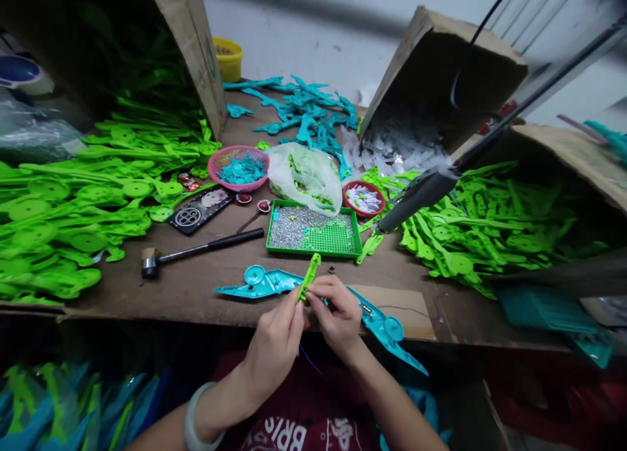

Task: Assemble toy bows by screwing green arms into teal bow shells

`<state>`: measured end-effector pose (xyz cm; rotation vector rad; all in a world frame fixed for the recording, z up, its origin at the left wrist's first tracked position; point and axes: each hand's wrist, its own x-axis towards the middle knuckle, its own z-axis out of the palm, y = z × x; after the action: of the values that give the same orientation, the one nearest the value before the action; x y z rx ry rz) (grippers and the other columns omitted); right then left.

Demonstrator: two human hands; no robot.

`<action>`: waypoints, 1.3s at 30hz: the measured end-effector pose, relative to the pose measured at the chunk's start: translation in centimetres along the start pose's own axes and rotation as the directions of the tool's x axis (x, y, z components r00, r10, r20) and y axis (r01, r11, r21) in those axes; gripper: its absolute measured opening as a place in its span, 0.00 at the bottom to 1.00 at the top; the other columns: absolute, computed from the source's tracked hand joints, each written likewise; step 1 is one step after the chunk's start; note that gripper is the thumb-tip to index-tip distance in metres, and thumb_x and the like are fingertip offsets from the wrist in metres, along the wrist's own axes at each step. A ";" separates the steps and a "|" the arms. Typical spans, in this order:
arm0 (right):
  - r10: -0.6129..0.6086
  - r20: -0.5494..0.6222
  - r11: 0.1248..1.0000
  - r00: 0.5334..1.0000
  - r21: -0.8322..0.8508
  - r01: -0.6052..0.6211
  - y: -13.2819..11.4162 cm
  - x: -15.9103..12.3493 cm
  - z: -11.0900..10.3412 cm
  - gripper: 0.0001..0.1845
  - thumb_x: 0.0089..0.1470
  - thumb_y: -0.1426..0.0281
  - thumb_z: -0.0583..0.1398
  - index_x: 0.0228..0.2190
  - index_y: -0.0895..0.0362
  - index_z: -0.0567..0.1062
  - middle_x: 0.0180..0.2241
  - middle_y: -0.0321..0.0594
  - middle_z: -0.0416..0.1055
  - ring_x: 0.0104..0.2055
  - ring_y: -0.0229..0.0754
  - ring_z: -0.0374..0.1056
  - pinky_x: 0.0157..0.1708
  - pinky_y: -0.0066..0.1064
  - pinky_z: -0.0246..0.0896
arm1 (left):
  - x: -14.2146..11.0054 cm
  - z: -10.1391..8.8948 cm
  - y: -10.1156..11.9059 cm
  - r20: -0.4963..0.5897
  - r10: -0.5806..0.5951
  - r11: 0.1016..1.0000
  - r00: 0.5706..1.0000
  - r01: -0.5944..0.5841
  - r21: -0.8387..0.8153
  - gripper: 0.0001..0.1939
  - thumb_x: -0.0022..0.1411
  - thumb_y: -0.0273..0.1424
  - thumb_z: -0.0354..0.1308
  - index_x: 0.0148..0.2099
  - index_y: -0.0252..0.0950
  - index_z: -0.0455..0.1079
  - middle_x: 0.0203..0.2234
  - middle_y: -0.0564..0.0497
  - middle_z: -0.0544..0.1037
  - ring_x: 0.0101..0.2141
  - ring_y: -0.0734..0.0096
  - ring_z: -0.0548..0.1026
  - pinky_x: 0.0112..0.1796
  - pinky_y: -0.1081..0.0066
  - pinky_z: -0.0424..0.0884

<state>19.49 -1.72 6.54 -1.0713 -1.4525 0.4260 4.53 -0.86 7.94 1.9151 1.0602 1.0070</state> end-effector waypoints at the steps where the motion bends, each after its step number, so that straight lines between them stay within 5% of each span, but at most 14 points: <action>1: -0.022 0.030 1.000 0.999 -0.015 0.022 -0.2 -0.4 0.1 0.14 0.61 0.78 0.59 0.46 0.52 0.76 0.40 0.41 0.73 0.40 0.39 0.72 0.40 0.32 0.71 | -0.1 0.0 -0.1 0.010 -0.061 0.996 0.998 0.061 -0.059 0.19 0.71 0.31 0.46 0.57 0.30 0.70 0.18 0.55 0.73 0.16 0.72 0.70 0.22 0.73 0.69; 6: 0.020 0.364 0.965 0.931 -0.250 0.077 -1.6 -0.3 -0.4 0.29 0.65 0.67 0.57 0.65 0.56 0.62 0.55 0.54 0.66 0.57 0.52 0.64 0.55 0.49 0.66 | 1.4 -0.3 -1.0 0.227 -0.438 0.737 0.870 0.492 -0.463 0.24 0.69 0.49 0.47 0.45 0.35 0.71 0.10 0.60 0.64 0.08 0.76 0.60 0.10 0.76 0.55; 9: 0.094 0.437 0.982 0.895 -0.190 -0.010 -1.6 0.9 -1.2 0.23 0.68 0.64 0.52 0.62 0.52 0.65 0.54 0.49 0.69 0.57 0.49 0.64 0.56 0.47 0.64 | 3.1 -0.7 -1.6 0.301 -0.492 0.612 0.817 0.570 -0.549 0.27 0.64 0.56 0.50 0.33 0.36 0.68 0.10 0.58 0.66 0.07 0.78 0.58 0.09 0.78 0.53; 11: 0.116 0.378 0.983 0.919 -0.176 -0.052 -0.9 1.5 -1.6 0.20 0.69 0.65 0.50 0.59 0.52 0.68 0.50 0.45 0.73 0.52 0.46 0.68 0.53 0.44 0.66 | 3.8 -1.0 -1.9 0.277 -0.498 0.600 0.822 0.556 -0.575 0.26 0.64 0.55 0.51 0.33 0.36 0.67 0.10 0.59 0.65 0.07 0.79 0.58 0.10 0.78 0.54; 14: 0.109 0.321 0.899 0.941 -0.435 0.044 1.2 1.3 -1.7 0.18 0.67 0.65 0.54 0.55 0.59 0.70 0.45 0.50 0.75 0.47 0.50 0.69 0.48 0.46 0.69 | 4.3 -1.6 -2.1 0.180 -0.523 0.598 0.833 0.509 -0.619 0.22 0.64 0.51 0.51 0.36 0.36 0.68 0.11 0.61 0.64 0.08 0.79 0.58 0.13 0.77 0.58; 18: 0.006 0.464 0.711 0.886 -0.625 0.322 4.6 -0.5 -3.3 0.19 0.65 0.64 0.56 0.51 0.63 0.74 0.45 0.56 0.76 0.47 0.54 0.70 0.45 0.49 0.70 | 3.1 -3.2 -2.5 0.074 -0.570 0.618 0.818 0.487 -0.618 0.20 0.64 0.49 0.53 0.35 0.35 0.69 0.14 0.59 0.67 0.11 0.80 0.60 0.15 0.78 0.56; 22: -0.149 0.550 0.671 0.822 -0.554 0.492 5.8 -2.0 -7.8 0.20 0.63 0.71 0.57 0.55 0.59 0.72 0.50 0.55 0.76 0.52 0.55 0.70 0.49 0.51 0.69 | 0.0 -5.3 -3.0 -0.024 -0.556 0.720 0.831 0.466 -0.515 0.20 0.67 0.47 0.54 0.37 0.35 0.72 0.22 0.52 0.77 0.26 0.72 0.74 0.30 0.74 0.70; 24: -0.174 0.501 0.754 0.848 -0.487 0.442 4.5 -1.7 -9.3 0.23 0.63 0.70 0.55 0.59 0.57 0.69 0.55 0.56 0.72 0.58 0.57 0.67 0.52 0.54 0.67 | -1.1 -5.9 -2.9 -0.027 -0.519 0.771 0.854 0.455 -0.445 0.19 0.69 0.46 0.54 0.41 0.36 0.75 0.29 0.49 0.80 0.34 0.71 0.75 0.38 0.73 0.71; 26: -0.123 0.473 0.882 0.872 -0.352 0.315 2.3 -0.7 -9.0 0.28 0.64 0.62 0.54 0.63 0.56 0.63 0.59 0.57 0.68 0.63 0.59 0.62 0.57 0.59 0.63 | -0.8 -6.1 -2.3 0.004 -0.518 0.748 0.855 0.456 -0.482 0.18 0.69 0.46 0.55 0.44 0.36 0.75 0.31 0.50 0.80 0.31 0.74 0.72 0.33 0.76 0.69; 28: 0.000 0.539 0.979 0.842 -0.170 0.109 0.2 0.9 -7.1 0.37 0.62 0.53 0.57 0.66 0.54 0.57 0.59 0.54 0.68 0.63 0.57 0.64 0.59 0.56 0.63 | 0.9 -6.2 -1.7 0.008 -0.529 0.679 0.848 0.429 -0.595 0.17 0.68 0.45 0.56 0.45 0.36 0.74 0.30 0.51 0.79 0.24 0.77 0.67 0.24 0.77 0.64; 31: 0.237 0.642 0.960 0.729 -0.041 -0.276 -1.0 3.3 -3.6 0.30 0.62 0.56 0.60 0.61 0.53 0.64 0.43 0.44 0.77 0.43 0.43 0.75 0.42 0.36 0.73 | 4.4 -6.8 -1.8 -0.115 -0.503 0.682 0.857 0.311 -0.662 0.15 0.66 0.43 0.58 0.42 0.35 0.72 0.28 0.51 0.79 0.19 0.80 0.64 0.19 0.79 0.61; 33: 0.350 0.594 0.913 0.724 -0.045 -0.405 -0.2 4.3 -2.2 0.17 0.64 0.61 0.59 0.51 0.55 0.73 0.34 0.38 0.77 0.32 0.37 0.72 0.32 0.29 0.69 | 6.2 -7.4 -2.8 -0.186 -0.476 0.748 0.860 0.284 -0.600 0.16 0.65 0.43 0.58 0.42 0.34 0.72 0.28 0.50 0.79 0.18 0.80 0.64 0.18 0.80 0.61; 36: 0.376 0.489 0.924 0.787 -0.140 -0.355 2.3 4.6 -1.8 0.09 0.63 0.65 0.59 0.37 0.58 0.77 0.31 0.37 0.76 0.31 0.36 0.70 0.32 0.28 0.64 | 7.3 -7.9 -5.6 -0.136 -0.497 0.784 0.857 0.377 -0.493 0.17 0.63 0.44 0.59 0.41 0.33 0.71 0.27 0.49 0.79 0.18 0.79 0.67 0.18 0.79 0.65; 39: 0.339 0.503 0.939 0.795 -0.241 -0.248 4.2 3.8 -2.0 0.09 0.64 0.68 0.58 0.33 0.58 0.76 0.29 0.36 0.73 0.32 0.36 0.68 0.34 0.28 0.62 | 7.3 -7.2 -8.1 -0.074 -0.556 0.754 0.828 0.466 -0.463 0.19 0.62 0.46 0.60 0.39 0.32 0.71 0.26 0.48 0.79 0.18 0.78 0.68 0.18 0.78 0.66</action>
<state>23.42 2.80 5.88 -1.3920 -1.8423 0.9049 -1.87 10.42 6.24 1.0833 1.2687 1.0176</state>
